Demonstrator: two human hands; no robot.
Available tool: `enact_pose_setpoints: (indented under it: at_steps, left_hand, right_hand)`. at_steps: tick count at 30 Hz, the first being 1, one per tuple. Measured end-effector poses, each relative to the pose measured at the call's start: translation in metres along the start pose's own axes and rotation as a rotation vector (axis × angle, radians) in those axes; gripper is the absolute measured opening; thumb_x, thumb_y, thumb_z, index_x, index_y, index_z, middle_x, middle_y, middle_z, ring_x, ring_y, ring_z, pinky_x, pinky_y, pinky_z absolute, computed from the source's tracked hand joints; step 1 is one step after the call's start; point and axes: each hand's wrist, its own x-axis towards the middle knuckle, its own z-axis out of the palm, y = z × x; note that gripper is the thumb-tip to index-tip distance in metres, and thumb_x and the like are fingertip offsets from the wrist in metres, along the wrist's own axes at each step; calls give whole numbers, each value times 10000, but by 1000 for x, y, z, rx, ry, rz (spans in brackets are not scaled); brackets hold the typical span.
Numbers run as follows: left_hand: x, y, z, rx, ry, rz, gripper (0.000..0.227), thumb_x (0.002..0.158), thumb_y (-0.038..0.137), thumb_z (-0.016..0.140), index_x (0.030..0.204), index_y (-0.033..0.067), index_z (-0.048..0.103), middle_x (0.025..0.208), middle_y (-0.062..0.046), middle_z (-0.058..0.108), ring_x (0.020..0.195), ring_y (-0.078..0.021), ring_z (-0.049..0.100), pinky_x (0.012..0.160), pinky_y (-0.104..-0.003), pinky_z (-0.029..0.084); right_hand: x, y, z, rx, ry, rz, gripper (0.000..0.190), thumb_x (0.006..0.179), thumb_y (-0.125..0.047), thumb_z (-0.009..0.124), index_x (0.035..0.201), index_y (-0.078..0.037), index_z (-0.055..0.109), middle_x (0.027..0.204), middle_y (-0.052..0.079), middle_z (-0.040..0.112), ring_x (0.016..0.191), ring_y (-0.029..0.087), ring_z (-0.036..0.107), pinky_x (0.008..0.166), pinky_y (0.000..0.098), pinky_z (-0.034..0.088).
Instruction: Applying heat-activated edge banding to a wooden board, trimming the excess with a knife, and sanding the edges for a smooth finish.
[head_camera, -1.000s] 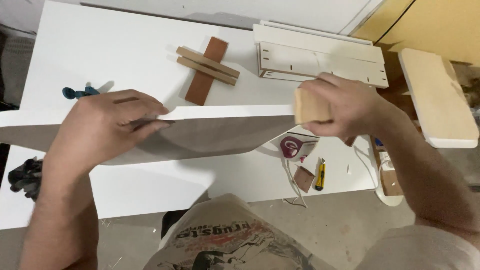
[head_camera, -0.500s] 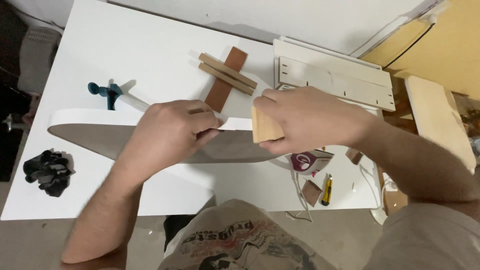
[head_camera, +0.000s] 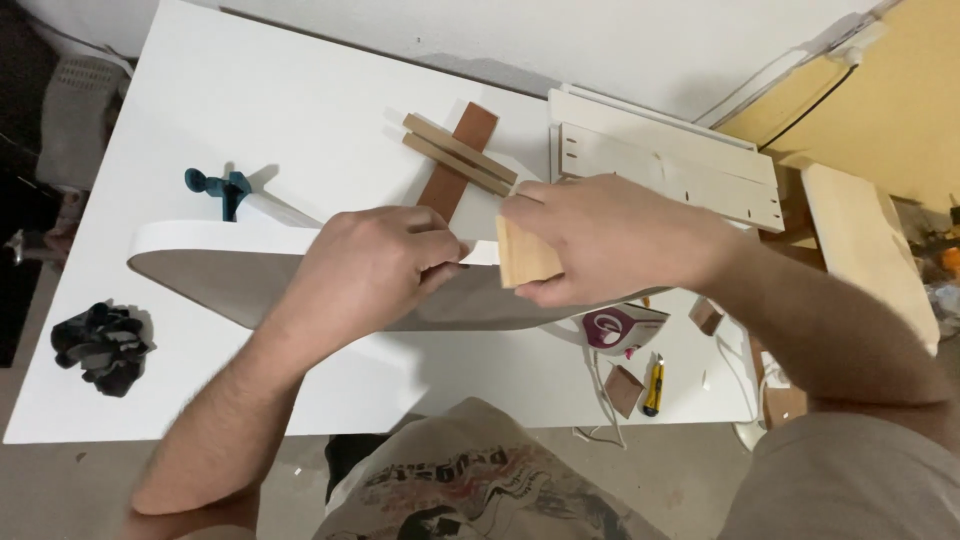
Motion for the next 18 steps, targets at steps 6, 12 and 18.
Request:
enact_pose_setpoints:
  at_steps: [6, 12, 18]
  left_hand:
    - [1, 3, 0, -26, 7, 9, 81, 981, 216, 738, 925, 159, 738, 781, 1, 641, 625, -225, 612, 414, -392, 442]
    - [-1, 5, 0, -27, 17, -10, 105, 974, 185, 730, 872, 161, 721, 718, 4, 583, 600, -245, 577, 415, -403, 406]
    - [-1, 3, -5, -65, 24, 22, 71, 965, 196, 757, 915, 147, 755, 827, 6, 687, 670, -210, 653, 433, -380, 470]
  right_hand:
    - [0, -2, -2, 19, -12, 18, 649, 883, -597, 638, 1326, -145, 496, 1143, 34, 605, 882, 292, 669, 672, 466, 524]
    - [2, -5, 1, 17, -8, 6, 659, 908, -593, 615, 1356, -127, 487, 1120, 46, 613, 862, 273, 666, 653, 443, 530]
    - [-40, 27, 34, 115, 62, 144, 750, 834, -599, 654, 1394, -126, 495, 1241, 54, 632, 1079, 269, 628, 855, 455, 517]
